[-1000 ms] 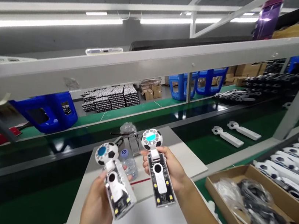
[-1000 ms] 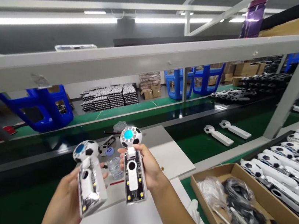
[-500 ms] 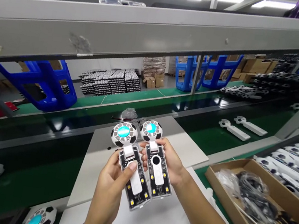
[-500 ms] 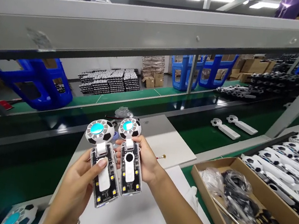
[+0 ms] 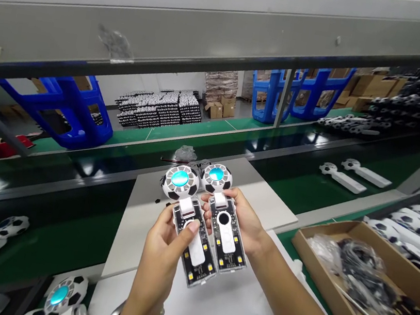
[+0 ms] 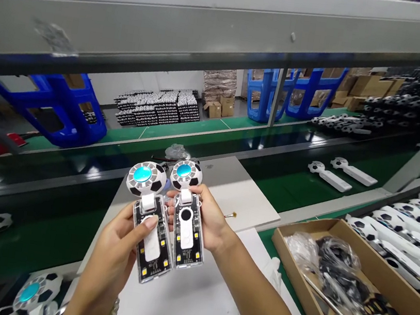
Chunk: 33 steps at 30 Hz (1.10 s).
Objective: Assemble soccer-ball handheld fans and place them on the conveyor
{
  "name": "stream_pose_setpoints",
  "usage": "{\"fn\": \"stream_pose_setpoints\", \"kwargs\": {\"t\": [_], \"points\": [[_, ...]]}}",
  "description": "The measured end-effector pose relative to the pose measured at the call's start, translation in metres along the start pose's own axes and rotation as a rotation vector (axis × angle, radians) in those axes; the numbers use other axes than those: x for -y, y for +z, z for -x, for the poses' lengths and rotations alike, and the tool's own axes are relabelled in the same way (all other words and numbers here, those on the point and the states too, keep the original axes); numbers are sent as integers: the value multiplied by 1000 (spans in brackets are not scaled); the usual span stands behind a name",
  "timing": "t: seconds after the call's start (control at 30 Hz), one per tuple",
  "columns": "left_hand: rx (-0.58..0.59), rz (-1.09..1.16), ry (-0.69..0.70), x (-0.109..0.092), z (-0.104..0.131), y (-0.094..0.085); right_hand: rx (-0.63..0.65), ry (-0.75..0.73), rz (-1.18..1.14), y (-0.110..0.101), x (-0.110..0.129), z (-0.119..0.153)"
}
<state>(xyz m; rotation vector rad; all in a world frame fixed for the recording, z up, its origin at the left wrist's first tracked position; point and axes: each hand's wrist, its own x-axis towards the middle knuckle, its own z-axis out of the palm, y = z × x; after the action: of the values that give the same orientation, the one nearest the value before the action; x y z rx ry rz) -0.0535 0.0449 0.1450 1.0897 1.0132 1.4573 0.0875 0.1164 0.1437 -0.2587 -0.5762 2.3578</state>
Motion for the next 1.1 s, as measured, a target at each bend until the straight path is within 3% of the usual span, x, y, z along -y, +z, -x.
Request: {"fn": "stream_pose_setpoints", "kwargs": {"t": [0.33,0.63,0.97,1.1], "points": [[-32,28,8,2,-6,1,18,-60,76,-4,1,0],[-17,85,-11,3,-2,3,32,-25,34,-6,6,-1],[-44,72,-13,1,1,7,131,-5,-8,-2,6,3],[-66,84,-31,0,-1,10,90,-12,1,-1,7,2]]}}
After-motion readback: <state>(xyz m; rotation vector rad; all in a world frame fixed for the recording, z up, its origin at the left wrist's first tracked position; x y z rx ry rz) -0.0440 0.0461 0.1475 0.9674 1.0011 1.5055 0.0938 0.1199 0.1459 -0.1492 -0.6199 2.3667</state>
